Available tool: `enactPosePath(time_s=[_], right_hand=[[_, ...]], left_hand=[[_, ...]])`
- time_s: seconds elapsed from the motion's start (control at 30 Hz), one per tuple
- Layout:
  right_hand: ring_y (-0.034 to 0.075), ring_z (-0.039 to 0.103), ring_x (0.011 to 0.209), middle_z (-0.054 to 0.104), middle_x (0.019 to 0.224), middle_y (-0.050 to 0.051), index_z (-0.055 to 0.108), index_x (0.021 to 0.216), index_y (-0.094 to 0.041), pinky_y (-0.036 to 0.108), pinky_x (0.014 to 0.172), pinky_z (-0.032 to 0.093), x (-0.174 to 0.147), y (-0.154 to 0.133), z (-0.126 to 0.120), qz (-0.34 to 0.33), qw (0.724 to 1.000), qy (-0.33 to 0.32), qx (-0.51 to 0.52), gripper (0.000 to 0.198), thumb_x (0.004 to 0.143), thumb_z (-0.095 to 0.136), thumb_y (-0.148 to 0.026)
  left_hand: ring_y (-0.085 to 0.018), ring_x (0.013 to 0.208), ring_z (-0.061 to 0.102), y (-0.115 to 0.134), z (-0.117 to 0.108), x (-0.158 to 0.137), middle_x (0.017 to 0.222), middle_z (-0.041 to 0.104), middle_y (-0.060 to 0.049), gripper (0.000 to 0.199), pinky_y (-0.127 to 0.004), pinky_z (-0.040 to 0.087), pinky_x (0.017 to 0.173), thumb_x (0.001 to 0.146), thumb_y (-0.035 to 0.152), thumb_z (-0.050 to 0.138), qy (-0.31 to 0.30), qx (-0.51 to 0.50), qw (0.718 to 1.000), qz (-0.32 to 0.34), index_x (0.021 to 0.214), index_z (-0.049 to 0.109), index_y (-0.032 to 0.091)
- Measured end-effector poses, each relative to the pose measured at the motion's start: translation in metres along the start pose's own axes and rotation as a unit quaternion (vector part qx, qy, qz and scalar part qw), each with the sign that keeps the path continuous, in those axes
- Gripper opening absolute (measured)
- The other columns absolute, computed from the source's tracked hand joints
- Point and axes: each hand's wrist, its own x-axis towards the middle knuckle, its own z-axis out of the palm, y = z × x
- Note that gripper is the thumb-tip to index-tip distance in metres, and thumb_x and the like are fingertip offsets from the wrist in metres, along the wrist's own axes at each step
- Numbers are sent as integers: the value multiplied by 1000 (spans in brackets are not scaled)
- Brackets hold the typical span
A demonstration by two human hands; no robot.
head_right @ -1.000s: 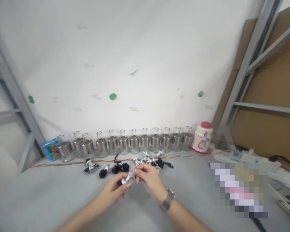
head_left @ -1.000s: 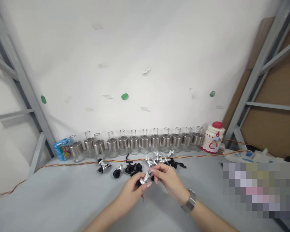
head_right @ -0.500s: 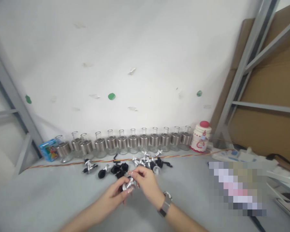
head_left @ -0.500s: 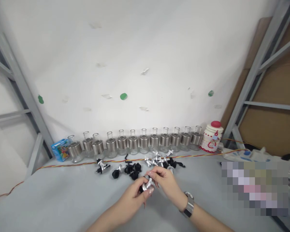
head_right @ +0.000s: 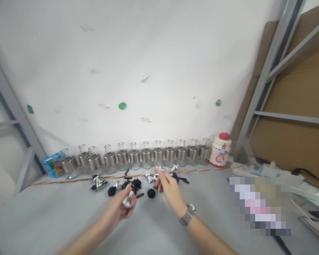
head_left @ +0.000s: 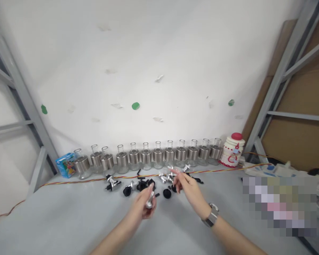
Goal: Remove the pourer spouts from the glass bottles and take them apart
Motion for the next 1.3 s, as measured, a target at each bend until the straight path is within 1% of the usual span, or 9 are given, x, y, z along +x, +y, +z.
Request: enactPosePath(time_s=[0.07, 0.13, 0.2, 0.3, 0.47, 0.63, 0.87, 1.1, 1.3], right_hand=[[12, 47, 46, 55, 64, 2, 59, 98, -13, 25, 47, 40, 11, 3, -17, -27, 992, 60, -110, 49, 79, 36, -52], [13, 51, 54, 58, 74, 4, 58, 101, -14, 26, 55, 42, 23, 5, -38, -65, 950, 98, -289, 42, 81, 34, -42], [17, 53, 64, 58, 80, 8, 63, 89, -12, 29, 65, 42, 34, 9, -60, -63, 926, 120, -352, 34, 78, 39, -33], [19, 53, 72, 57, 85, 12, 63, 87, -9, 33, 73, 40, 46, 18, -85, -42, 900, 146, -408, 31, 75, 38, -24], [20, 56, 75, 60, 82, 11, 65, 82, -11, 29, 72, 40, 51, 34, -101, -7, 874, 106, -475, 26, 73, 42, -18], [21, 57, 78, 63, 75, 8, 66, 72, -14, 28, 73, 39, 51, 44, -108, 21, 855, 46, -515, 14, 60, 58, -13], [18, 57, 73, 63, 71, 7, 62, 65, -13, 25, 66, 38, 51, 54, -94, 33, 850, 37, -524, 14, 62, 50, -6], [17, 57, 60, 60, 58, 2, 55, 59, -17, 24, 56, 36, 50, 50, -90, 39, 875, 68, -478, 10, 67, 51, -14], [17, 59, 67, 61, 68, 3, 52, 86, -17, 26, 62, 41, 42, 24, -77, -3, 905, 126, -405, 15, 75, 45, -25]], left_hand=[[-5, 36, 29, 5, -2, -1, 40, 32, 6, 52, -20, 15, 40, 74, 60, 38, 32, -2, 999, 9, 45, 34, 17], [-5, 35, 27, 9, -4, -2, 38, 29, 6, 52, -21, 15, 41, 76, 56, 41, 51, -5, 998, 31, 42, 30, 17], [-4, 36, 27, 10, -6, -3, 39, 31, 6, 50, -22, 16, 42, 76, 51, 45, 64, -15, 997, 45, 42, 30, 17], [-4, 37, 26, 11, -6, -3, 42, 33, 6, 48, -22, 16, 42, 74, 49, 48, 78, -39, 995, 41, 43, 31, 17], [-5, 37, 29, 10, -7, -1, 43, 35, 6, 45, -21, 19, 41, 76, 48, 46, 53, -90, 994, 16, 46, 33, 18], [-6, 46, 35, 11, -7, -1, 54, 42, 4, 38, -19, 25, 44, 77, 47, 48, 36, -137, 990, 12, 54, 42, 17], [-7, 54, 40, 8, -7, 0, 62, 45, 3, 30, -17, 28, 44, 74, 45, 53, 36, -167, 985, -5, 64, 49, 17], [-7, 54, 42, 10, -9, 0, 61, 45, 3, 34, -18, 31, 46, 75, 43, 51, 22, -175, 984, -28, 55, 44, 17], [-7, 54, 42, 6, -9, 2, 60, 46, 3, 33, -18, 29, 45, 76, 44, 51, 10, -169, 985, -33, 56, 47, 17]])
